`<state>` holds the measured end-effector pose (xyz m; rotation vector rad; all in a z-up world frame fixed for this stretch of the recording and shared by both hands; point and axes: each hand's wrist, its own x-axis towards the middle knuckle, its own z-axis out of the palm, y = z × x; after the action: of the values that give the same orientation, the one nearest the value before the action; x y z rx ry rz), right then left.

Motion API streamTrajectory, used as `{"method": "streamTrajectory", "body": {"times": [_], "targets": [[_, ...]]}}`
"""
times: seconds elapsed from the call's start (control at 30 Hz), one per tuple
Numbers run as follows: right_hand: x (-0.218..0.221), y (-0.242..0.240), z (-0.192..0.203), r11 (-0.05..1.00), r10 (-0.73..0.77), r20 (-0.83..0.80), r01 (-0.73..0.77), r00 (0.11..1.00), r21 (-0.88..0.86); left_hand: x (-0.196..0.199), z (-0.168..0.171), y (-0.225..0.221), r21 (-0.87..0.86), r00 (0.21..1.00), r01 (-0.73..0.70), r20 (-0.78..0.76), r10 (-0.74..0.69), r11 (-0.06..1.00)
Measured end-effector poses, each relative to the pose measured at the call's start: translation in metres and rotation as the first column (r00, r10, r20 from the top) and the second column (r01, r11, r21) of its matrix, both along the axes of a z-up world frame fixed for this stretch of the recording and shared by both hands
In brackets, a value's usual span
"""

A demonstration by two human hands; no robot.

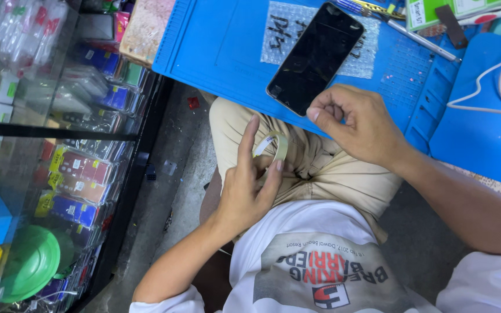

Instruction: The person removes the back cover of a phone, applies adhesive from a tube to the frame, and secures the components with tape.

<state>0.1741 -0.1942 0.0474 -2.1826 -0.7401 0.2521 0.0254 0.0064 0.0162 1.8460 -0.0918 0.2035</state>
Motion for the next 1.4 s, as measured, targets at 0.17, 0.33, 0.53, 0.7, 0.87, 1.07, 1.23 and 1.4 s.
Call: {"method": "streamTrajectory", "body": {"times": [0.17, 0.33, 0.53, 0.7, 0.87, 1.07, 1.23, 1.4], "targets": [[0.007, 0.007, -0.015, 0.998, -0.058, 0.102, 0.056, 0.993, 0.019, 0.016, 0.011, -0.003, 0.022, 0.99, -0.033, -0.134, 0.036, 0.999], [0.003, 0.007, -0.023, 0.998, -0.067, 0.072, 0.066, 0.995, 0.021, 0.016, 0.005, -0.001, -0.007, 0.994, -0.009, -0.113, 0.008, 1.0], [-0.002, 0.016, -0.028, 0.999, -0.037, 0.314, 0.037, 0.949, 0.008, 0.018, 0.002, 0.002, -0.011, 0.993, -0.012, -0.121, 0.011, 1.0], [-0.005, 0.021, -0.032, 0.983, -0.177, 0.232, 0.16, 0.957, 0.089, 0.022, 0.003, -0.001, 0.034, 0.964, -0.08, -0.252, 0.086, 0.996], [-0.013, 0.006, -0.019, 0.996, 0.024, 0.489, 0.019, 0.872, -0.083, 0.011, -0.011, -0.008, -0.176, 0.948, -0.075, -0.319, 0.015, 0.981], [-0.035, 0.001, -0.014, 0.962, 0.161, 0.533, -0.01, 0.831, -0.274, 0.004, -0.031, -0.01, -0.255, 0.879, 0.11, -0.426, -0.214, 0.961], [-0.035, -0.008, -0.014, 0.997, 0.052, 0.537, -0.011, 0.842, -0.079, -0.008, -0.022, -0.001, -0.232, 0.955, 0.177, -0.193, -0.223, 0.957], [-0.015, -0.023, -0.006, 0.998, -0.019, 0.413, 0.038, 0.91, -0.039, -0.017, -0.018, 0.011, -0.253, 0.97, 0.114, -0.18, -0.163, 0.961]]}}
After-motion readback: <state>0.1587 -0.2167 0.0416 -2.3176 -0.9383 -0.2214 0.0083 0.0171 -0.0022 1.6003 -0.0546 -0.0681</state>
